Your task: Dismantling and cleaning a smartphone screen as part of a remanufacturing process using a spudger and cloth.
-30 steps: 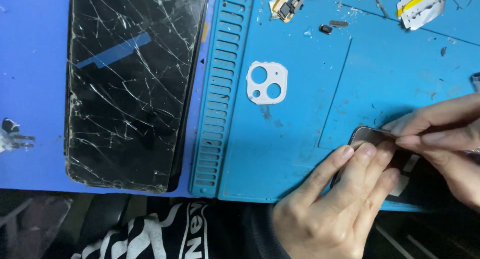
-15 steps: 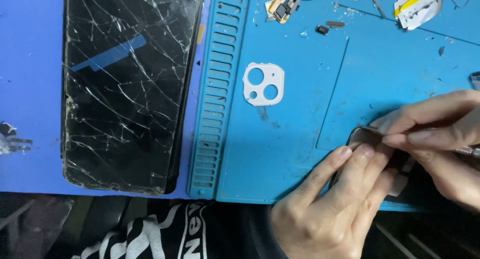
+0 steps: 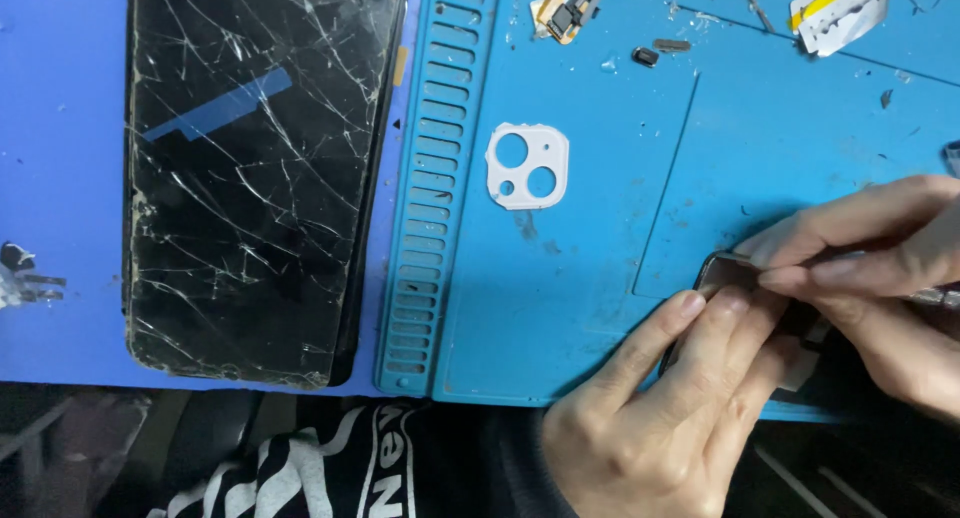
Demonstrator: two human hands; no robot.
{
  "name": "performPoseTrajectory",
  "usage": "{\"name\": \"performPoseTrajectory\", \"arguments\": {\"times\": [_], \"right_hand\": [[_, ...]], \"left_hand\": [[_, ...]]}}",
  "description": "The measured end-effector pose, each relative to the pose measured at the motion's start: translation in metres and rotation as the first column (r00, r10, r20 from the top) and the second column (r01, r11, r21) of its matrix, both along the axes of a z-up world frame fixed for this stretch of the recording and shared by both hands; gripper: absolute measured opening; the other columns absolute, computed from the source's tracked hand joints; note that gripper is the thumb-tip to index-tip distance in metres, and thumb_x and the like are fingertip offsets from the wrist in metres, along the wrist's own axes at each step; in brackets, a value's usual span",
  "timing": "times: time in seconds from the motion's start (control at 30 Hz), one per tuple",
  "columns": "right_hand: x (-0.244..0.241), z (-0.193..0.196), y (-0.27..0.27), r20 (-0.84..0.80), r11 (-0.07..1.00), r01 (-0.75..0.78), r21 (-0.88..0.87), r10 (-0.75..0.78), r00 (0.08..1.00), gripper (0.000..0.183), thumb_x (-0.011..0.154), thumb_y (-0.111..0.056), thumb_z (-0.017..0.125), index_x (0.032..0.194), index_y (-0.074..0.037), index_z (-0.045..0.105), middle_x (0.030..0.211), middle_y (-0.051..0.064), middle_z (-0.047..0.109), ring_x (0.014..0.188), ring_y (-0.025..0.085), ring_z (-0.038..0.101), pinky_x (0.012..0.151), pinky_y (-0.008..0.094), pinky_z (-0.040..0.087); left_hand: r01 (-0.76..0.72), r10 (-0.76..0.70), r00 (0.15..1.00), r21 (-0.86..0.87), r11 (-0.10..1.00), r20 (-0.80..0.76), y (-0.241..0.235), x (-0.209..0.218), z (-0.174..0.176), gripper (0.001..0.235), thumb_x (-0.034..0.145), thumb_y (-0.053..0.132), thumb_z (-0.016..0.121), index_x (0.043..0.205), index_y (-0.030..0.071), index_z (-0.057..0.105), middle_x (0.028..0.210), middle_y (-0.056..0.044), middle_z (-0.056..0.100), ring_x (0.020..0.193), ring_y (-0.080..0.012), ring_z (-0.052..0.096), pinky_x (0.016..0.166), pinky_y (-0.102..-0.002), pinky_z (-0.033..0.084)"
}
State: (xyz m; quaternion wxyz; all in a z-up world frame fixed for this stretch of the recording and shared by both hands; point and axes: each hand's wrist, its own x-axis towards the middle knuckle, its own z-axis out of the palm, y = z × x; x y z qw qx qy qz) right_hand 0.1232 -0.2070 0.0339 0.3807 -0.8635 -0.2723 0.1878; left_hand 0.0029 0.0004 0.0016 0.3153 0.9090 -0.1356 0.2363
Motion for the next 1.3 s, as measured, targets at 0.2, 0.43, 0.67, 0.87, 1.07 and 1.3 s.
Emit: {"name": "performPoseTrajectory", "arguments": {"times": [0.2, 0.43, 0.67, 0.87, 1.07, 1.3], "right_hand": [[-0.007, -0.021, -0.042, 0.054, 0.998, 0.029, -0.060, -0.025, 0.998, 0.014, 0.099, -0.003, 0.071, 0.094, -0.016, 0.070, 0.102, 0.009, 0.074, 0.097, 0.021, 0.078, 0.090, 0.032, 0.066], [0.007, -0.004, 0.001, -0.033, 0.992, -0.044, 0.120, 0.048, 0.998, 0.012, 0.092, -0.005, 0.071, 0.097, -0.016, 0.069, 0.102, 0.006, 0.074, 0.095, 0.022, 0.078, 0.093, 0.034, 0.065], [-0.006, -0.013, -0.026, 0.015, 1.000, 0.018, 0.025, -0.018, 1.000, 0.010, 0.097, -0.007, 0.073, 0.095, -0.016, 0.071, 0.102, 0.006, 0.073, 0.099, 0.020, 0.078, 0.094, 0.032, 0.065], [-0.002, -0.009, -0.011, 0.032, 0.998, 0.038, 0.046, -0.040, 0.999, 0.006, 0.093, -0.011, 0.072, 0.093, -0.013, 0.067, 0.100, 0.007, 0.071, 0.099, 0.019, 0.077, 0.094, 0.033, 0.065], [-0.002, -0.011, -0.018, 0.038, 0.998, 0.042, -0.046, -0.040, 0.998, 0.004, 0.094, -0.011, 0.072, 0.092, -0.009, 0.069, 0.099, 0.008, 0.073, 0.098, 0.019, 0.077, 0.094, 0.031, 0.064], [-0.002, -0.019, -0.032, 0.023, 0.994, 0.046, -0.097, -0.044, 0.999, 0.006, 0.097, -0.007, 0.072, 0.092, -0.009, 0.073, 0.100, 0.009, 0.075, 0.097, 0.019, 0.078, 0.096, 0.029, 0.063]], "left_hand": [[0.000, 0.000, 1.000, 0.002, 1.000, 0.015, 0.000, -0.003, -0.005, 0.024, 0.115, 0.012, 0.059, 0.127, -0.002, 0.075, 0.139, -0.014, 0.068, 0.137, -0.0223, 0.056, 0.126, -0.034, 0.042], [0.027, -0.028, 0.999, -0.023, 0.999, -0.024, 0.002, 0.000, 0.002, 0.025, 0.110, 0.016, 0.061, 0.123, 0.001, 0.077, 0.135, -0.014, 0.071, 0.138, -0.0229, 0.058, 0.126, -0.036, 0.045], [0.020, -0.021, 1.000, -0.017, 1.000, -0.017, 0.002, -0.001, 0.003, 0.025, 0.113, 0.014, 0.062, 0.128, -0.001, 0.076, 0.139, -0.013, 0.070, 0.136, -0.0219, 0.057, 0.124, -0.033, 0.043], [0.004, -0.004, 1.000, 0.000, 1.000, 0.011, 0.001, -0.002, -0.001, 0.023, 0.114, 0.012, 0.063, 0.127, -0.002, 0.075, 0.140, -0.013, 0.068, 0.140, -0.0225, 0.054, 0.128, -0.034, 0.041], [-0.013, 0.013, 1.000, -0.004, 1.000, 0.017, 0.000, -0.002, -0.001, 0.022, 0.114, 0.012, 0.063, 0.126, -0.003, 0.075, 0.138, -0.013, 0.068, 0.139, -0.0218, 0.053, 0.127, -0.033, 0.039], [-0.004, 0.004, 1.000, -0.005, 1.000, -0.010, 0.002, -0.002, 0.001, 0.023, 0.113, 0.013, 0.062, 0.127, -0.001, 0.075, 0.139, -0.011, 0.068, 0.138, -0.0203, 0.053, 0.127, -0.032, 0.038]]}}
